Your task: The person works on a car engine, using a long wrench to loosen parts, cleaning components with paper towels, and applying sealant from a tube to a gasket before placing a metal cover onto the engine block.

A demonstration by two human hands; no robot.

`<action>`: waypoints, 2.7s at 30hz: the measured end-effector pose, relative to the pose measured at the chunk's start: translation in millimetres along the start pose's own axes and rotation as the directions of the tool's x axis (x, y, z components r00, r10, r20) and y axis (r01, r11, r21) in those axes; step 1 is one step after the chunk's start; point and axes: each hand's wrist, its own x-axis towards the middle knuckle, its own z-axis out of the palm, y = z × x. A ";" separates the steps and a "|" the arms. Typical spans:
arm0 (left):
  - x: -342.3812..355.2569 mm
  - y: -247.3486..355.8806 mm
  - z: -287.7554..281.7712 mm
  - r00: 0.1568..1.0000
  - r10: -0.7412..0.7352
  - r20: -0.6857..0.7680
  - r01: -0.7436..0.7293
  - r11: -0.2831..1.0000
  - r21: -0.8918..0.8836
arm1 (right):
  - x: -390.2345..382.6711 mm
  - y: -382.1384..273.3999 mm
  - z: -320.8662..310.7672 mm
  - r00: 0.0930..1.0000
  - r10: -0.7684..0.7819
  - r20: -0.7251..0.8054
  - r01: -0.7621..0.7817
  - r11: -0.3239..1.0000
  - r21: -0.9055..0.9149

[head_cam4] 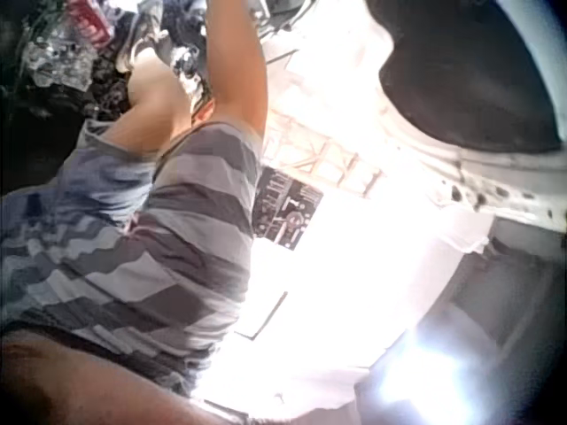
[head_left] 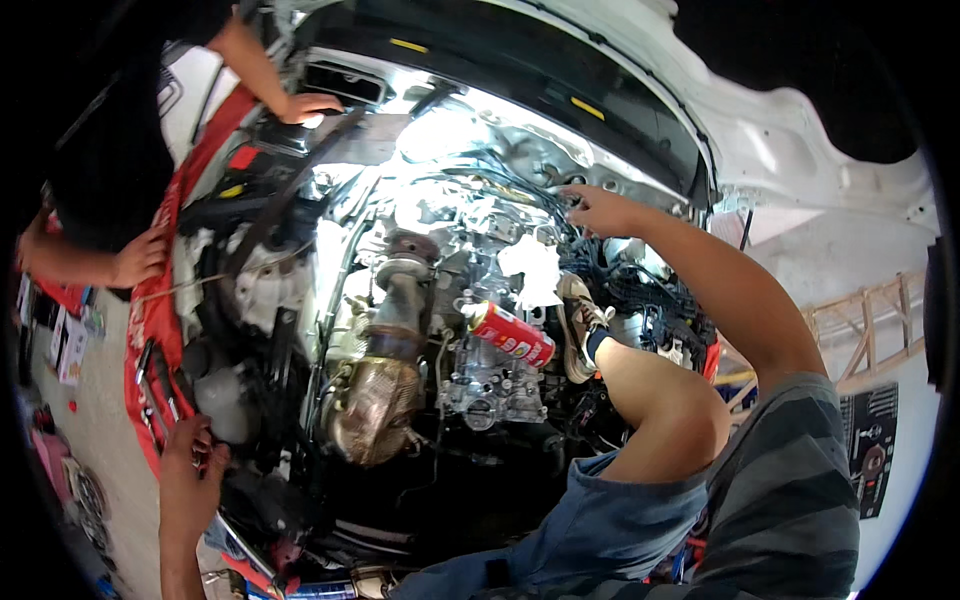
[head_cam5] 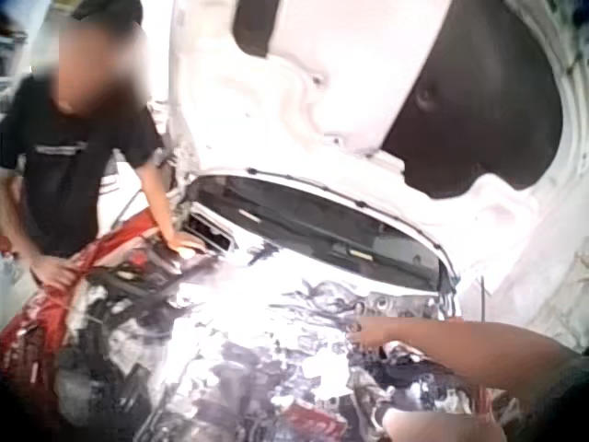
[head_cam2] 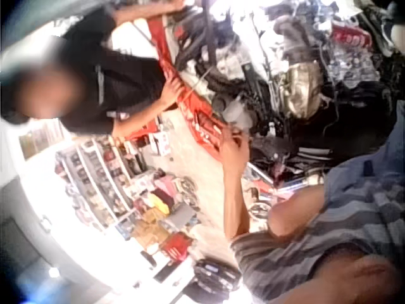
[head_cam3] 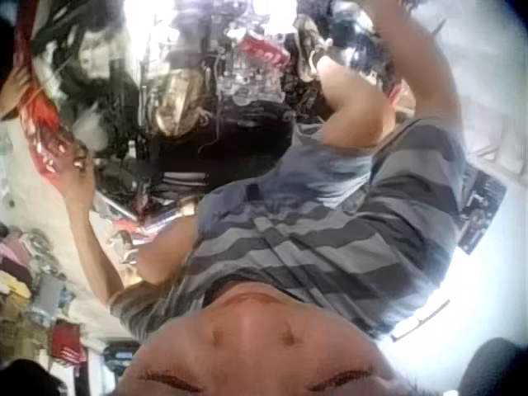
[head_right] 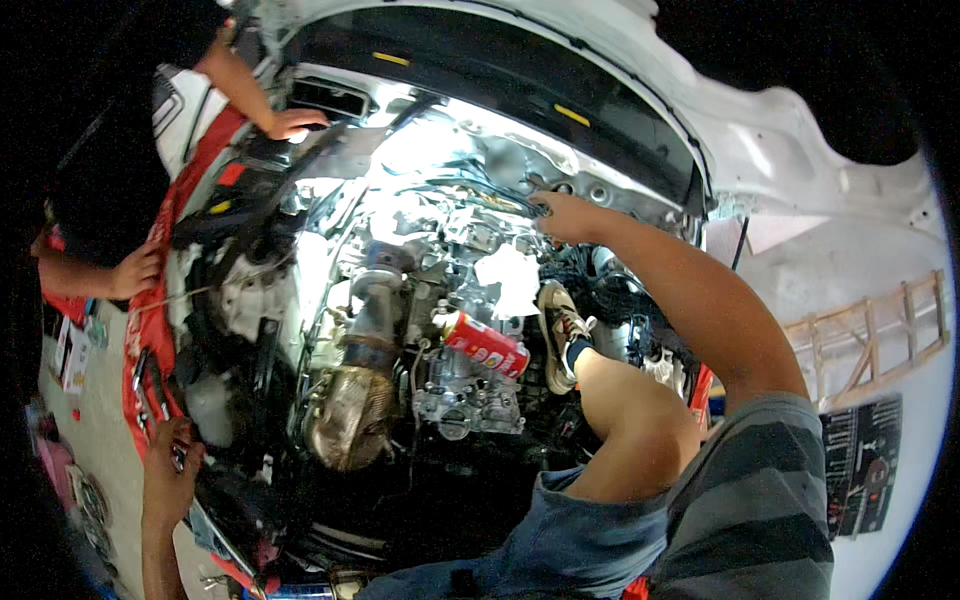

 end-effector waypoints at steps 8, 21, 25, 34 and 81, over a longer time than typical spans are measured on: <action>127.3 140.8 193.0 0.917 0.148 0.372 -0.177 0.983 0.044 | 77.3 80.5 79.5 0.818 -0.526 0.233 0.560 0.636 -0.530; 242.5 310.7 456.2 0.987 -0.070 -0.144 0.037 0.975 -0.220 | 178.7 136.7 89.1 0.588 -0.791 -0.168 0.789 0.517 0.331; 259.9 321.9 459.7 0.971 -0.121 -0.208 0.047 0.942 -0.333 | 197.2 139.6 81.5 0.666 -0.730 -0.150 0.615 0.425 0.664; 299.2 342.4 459.3 0.907 -0.405 -0.114 0.263 0.757 -0.598 | 243.3 159.4 48.5 0.735 -0.669 -0.108 0.328 0.211 0.921; 339.6 280.4 495.1 0.874 -0.050 -0.483 0.180 0.957 0.228 | 354.8 116.7 92.6 0.647 -0.759 -0.071 0.438 0.294 0.850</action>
